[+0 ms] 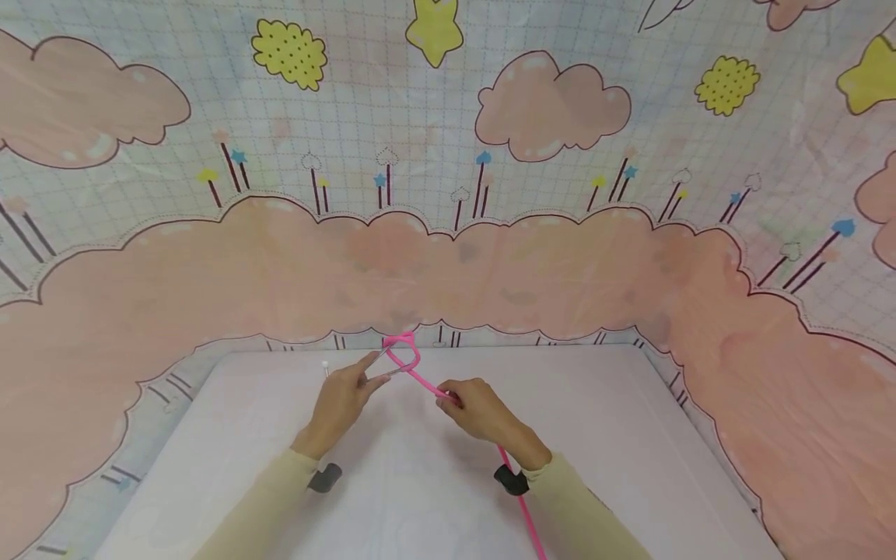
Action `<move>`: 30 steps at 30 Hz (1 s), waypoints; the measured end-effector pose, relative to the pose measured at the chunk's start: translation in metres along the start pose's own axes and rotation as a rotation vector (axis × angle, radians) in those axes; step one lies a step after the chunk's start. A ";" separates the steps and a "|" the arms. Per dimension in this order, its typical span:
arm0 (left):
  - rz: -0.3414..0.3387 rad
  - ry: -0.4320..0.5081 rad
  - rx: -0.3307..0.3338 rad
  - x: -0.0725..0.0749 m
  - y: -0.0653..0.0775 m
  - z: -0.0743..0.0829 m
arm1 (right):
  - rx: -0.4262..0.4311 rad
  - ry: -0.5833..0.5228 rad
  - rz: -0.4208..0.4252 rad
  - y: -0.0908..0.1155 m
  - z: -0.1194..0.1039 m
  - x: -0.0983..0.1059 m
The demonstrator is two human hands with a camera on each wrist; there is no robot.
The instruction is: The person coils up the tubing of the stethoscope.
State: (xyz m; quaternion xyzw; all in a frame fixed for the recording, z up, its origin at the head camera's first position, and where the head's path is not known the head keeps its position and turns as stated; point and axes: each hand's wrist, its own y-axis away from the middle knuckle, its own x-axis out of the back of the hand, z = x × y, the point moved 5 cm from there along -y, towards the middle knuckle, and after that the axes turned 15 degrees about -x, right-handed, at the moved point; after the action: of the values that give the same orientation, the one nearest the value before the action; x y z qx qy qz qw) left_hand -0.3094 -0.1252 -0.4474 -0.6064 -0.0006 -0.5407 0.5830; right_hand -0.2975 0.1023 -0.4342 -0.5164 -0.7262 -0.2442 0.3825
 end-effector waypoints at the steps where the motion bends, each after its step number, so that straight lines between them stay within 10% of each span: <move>1: -0.005 0.005 0.001 0.000 0.000 0.001 | 0.013 0.002 -0.014 0.001 -0.002 0.000; 14: -0.024 -0.065 -0.032 0.000 -0.004 0.019 | 0.191 0.041 -0.033 0.009 -0.021 0.009; 30: -0.218 -0.010 -0.088 -0.001 0.007 0.026 | 0.251 0.214 0.091 0.008 -0.023 0.032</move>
State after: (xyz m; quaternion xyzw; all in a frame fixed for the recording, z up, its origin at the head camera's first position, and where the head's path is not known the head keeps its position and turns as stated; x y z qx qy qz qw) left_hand -0.2881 -0.1085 -0.4459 -0.6306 -0.0458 -0.5974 0.4933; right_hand -0.2884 0.1056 -0.3953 -0.4680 -0.6818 -0.1878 0.5299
